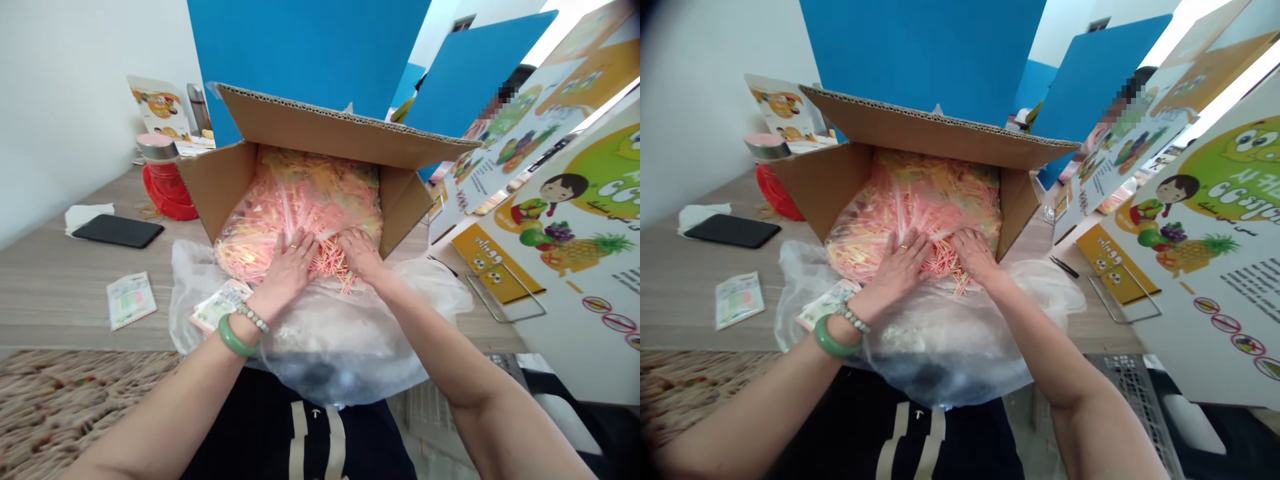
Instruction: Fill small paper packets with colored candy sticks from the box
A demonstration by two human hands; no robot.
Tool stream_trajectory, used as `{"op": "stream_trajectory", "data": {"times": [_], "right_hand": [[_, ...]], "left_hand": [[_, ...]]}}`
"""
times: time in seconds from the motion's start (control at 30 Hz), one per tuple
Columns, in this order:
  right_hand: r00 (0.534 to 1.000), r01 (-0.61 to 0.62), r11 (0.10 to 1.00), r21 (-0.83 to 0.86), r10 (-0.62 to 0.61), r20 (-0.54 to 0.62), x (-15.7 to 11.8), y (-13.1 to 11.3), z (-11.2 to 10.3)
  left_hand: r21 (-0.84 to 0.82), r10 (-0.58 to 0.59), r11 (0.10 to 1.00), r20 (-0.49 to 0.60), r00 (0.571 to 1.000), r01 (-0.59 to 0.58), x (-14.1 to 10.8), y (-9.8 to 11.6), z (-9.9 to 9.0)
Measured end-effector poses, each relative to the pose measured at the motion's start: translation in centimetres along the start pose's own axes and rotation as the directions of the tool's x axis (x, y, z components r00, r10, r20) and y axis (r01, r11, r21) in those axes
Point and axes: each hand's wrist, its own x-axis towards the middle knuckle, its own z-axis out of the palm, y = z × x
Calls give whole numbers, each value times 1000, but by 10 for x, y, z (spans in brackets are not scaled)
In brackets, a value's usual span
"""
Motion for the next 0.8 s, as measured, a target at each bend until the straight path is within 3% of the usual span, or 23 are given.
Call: {"op": "stream_trajectory", "data": {"times": [0.13, 0.23, 0.4, 0.5, 0.6, 0.7, 0.8], "right_hand": [[999, -38, 998, 46, 36, 30, 1, 4, -8], [998, -63, 988, 139, 65, -13, 3, 7, -14], [956, -230, 884, 407, 284, -75, -7, 12, -21], [928, -302, 798, 522, 370, -29, -30, 10, -21], [904, -370, 708, 601, 424, 57, -62, -1, -16], [863, -455, 590, 667, 477, 167, -88, -15, -6], [821, -540, 537, 648, 505, 267, -100, -24, 3]], "left_hand": [[-14, 1, 1000, 1, 1000, -1, -2, -2, 6], [-2, -5, 1000, 0, 1000, 5, -1, -3, 7], [3, 9, 1000, -27, 1000, -9, -1, 0, -7], [0, 10, 1000, -73, 997, -10, -13, 21, -22], [-43, 86, 995, -59, 995, -88, -35, 58, -27], [-151, 194, 972, 66, 979, -182, -56, 92, -14], [-211, 152, 971, 184, 971, -112, -68, 102, 6]]}}
